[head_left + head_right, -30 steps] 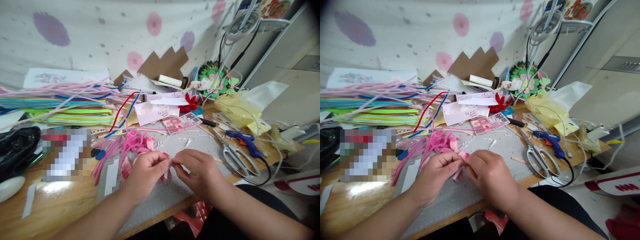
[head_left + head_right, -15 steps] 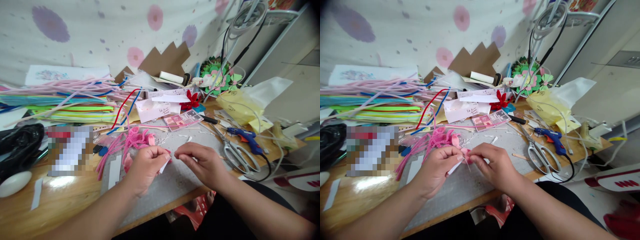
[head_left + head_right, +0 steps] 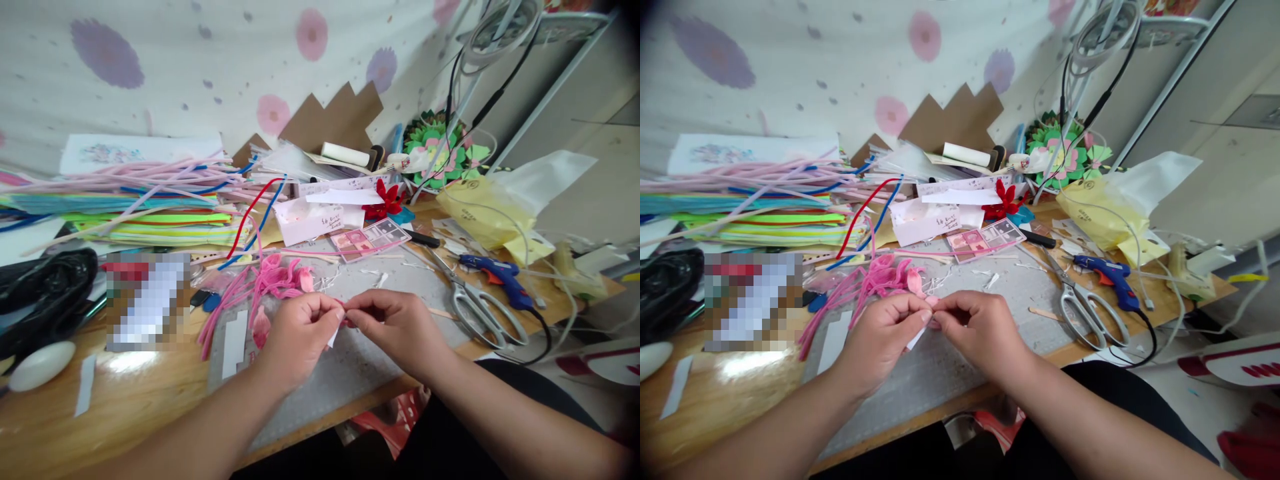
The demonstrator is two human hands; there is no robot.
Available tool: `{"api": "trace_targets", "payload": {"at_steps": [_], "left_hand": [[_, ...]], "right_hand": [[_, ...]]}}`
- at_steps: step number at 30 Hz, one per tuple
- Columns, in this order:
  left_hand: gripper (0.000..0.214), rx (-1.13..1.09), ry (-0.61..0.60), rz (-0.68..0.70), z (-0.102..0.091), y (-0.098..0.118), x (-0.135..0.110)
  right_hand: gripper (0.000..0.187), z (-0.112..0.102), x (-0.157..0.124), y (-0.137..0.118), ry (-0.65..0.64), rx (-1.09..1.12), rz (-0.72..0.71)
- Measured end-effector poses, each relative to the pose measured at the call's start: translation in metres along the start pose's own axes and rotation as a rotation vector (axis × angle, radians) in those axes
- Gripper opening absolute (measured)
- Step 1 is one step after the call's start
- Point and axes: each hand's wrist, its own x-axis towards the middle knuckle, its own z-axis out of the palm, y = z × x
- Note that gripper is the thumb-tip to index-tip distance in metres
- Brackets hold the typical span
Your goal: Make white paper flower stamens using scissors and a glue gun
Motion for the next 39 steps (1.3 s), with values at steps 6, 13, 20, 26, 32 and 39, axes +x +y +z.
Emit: {"api": "trace_targets", "payload": {"at_steps": [6,13,20,26,32,39], "left_hand": [[0.023,-0.001,-0.01,-0.015,-0.001,-0.002,0.001],[0.025,-0.15,-0.065,-0.012,0.0,-0.002,0.0],[0.012,0.075,-0.045,0.088,0.0,0.0,-0.002],[0.014,0.222,0.019,0.217,0.0,0.002,-0.006],[0.018,0.416,0.081,0.421,-0.001,0.0,-0.008],[0.018,0.528,0.154,0.56,0.001,0.003,-0.009]], "right_hand": [[0.015,0.003,-0.004,0.003,0.069,-0.239,-0.215],[0.019,0.004,-0.007,0.007,0.105,-0.433,-0.416],[0.016,0.005,-0.002,0.003,0.173,-0.287,-0.351],[0.012,-0.001,0.0,-0.003,0.047,-0.117,-0.233],[0.011,-0.006,0.0,-0.006,-0.014,-0.05,-0.222],[0.013,-0.008,0.0,-0.007,-0.024,-0.041,-0.301]]}}
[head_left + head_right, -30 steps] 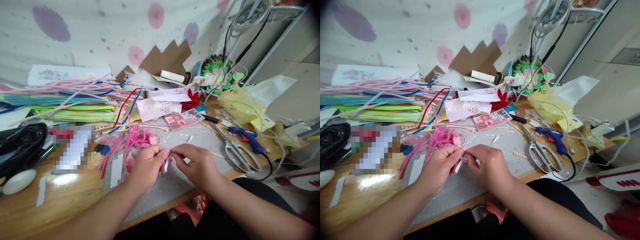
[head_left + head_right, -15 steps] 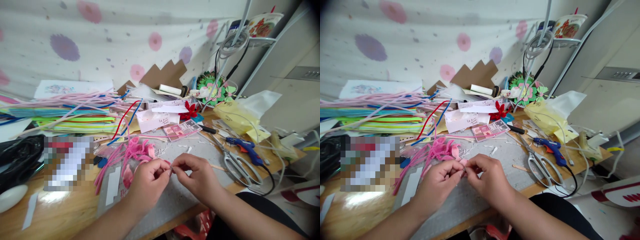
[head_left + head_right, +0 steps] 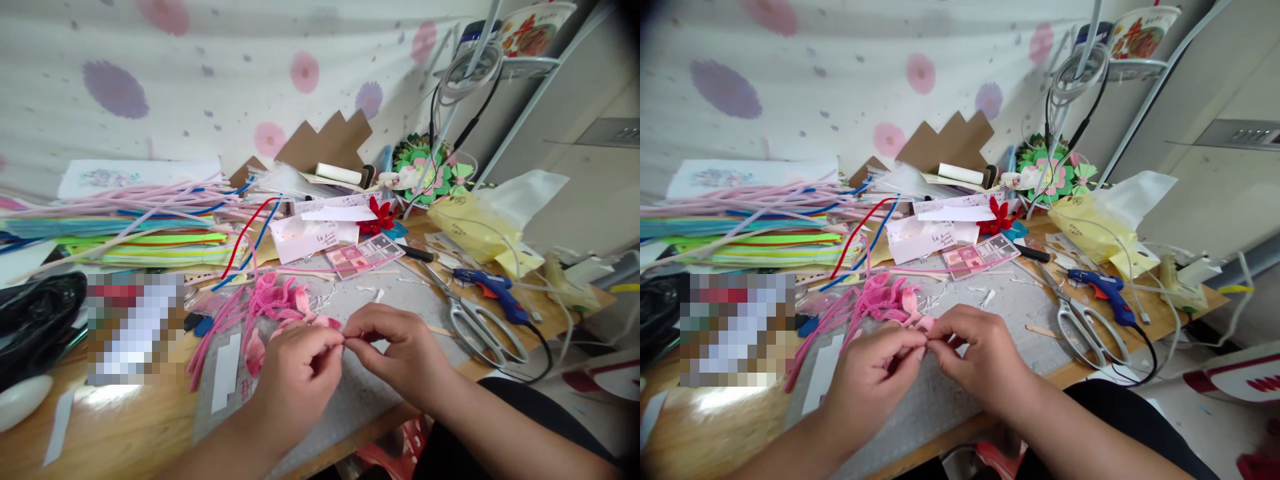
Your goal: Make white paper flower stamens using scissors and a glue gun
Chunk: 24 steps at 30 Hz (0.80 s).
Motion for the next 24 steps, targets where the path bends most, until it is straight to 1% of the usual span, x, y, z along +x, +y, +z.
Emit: {"api": "trace_targets", "payload": {"at_steps": [4,8,13,15,16,18,20,21,22,24], "left_hand": [[0.02,0.037,0.018,0.031,0.0,0.001,0.0],[0.02,0.086,0.001,0.061,0.0,0.002,0.0],[0.02,0.08,-0.018,0.017,0.001,0.001,0.0],[0.02,0.014,-0.044,-0.046,0.0,0.0,0.0],[0.019,-0.05,-0.067,-0.103,-0.001,0.0,0.0],[0.018,-0.217,-0.118,-0.244,-0.003,0.0,0.001],[0.017,-0.375,-0.159,-0.37,-0.004,0.0,0.003],[0.017,-0.432,-0.168,-0.411,-0.005,-0.001,0.004],[0.017,-0.474,-0.174,-0.439,-0.005,-0.001,0.005],[0.015,-0.529,-0.174,-0.479,-0.005,-0.002,0.006]], "right_hand": [[0.017,0.001,-0.003,0.001,0.013,-0.047,-0.023],[0.019,0.004,-0.005,0.002,0.022,-0.075,-0.037],[0.014,0.004,-0.005,0.005,0.004,-0.036,-0.001],[0.01,0.003,-0.005,0.006,-0.007,0.024,0.052],[0.008,0.002,-0.005,0.006,-0.023,0.08,0.103],[0.003,-0.001,-0.004,0.008,-0.082,0.275,0.241],[0.008,-0.003,-0.004,0.011,-0.134,0.508,0.366],[0.011,-0.004,-0.004,0.013,-0.138,0.598,0.408],[0.014,-0.004,-0.003,0.016,-0.128,0.655,0.433],[0.018,-0.006,-0.002,0.02,-0.097,0.677,0.456]]}}
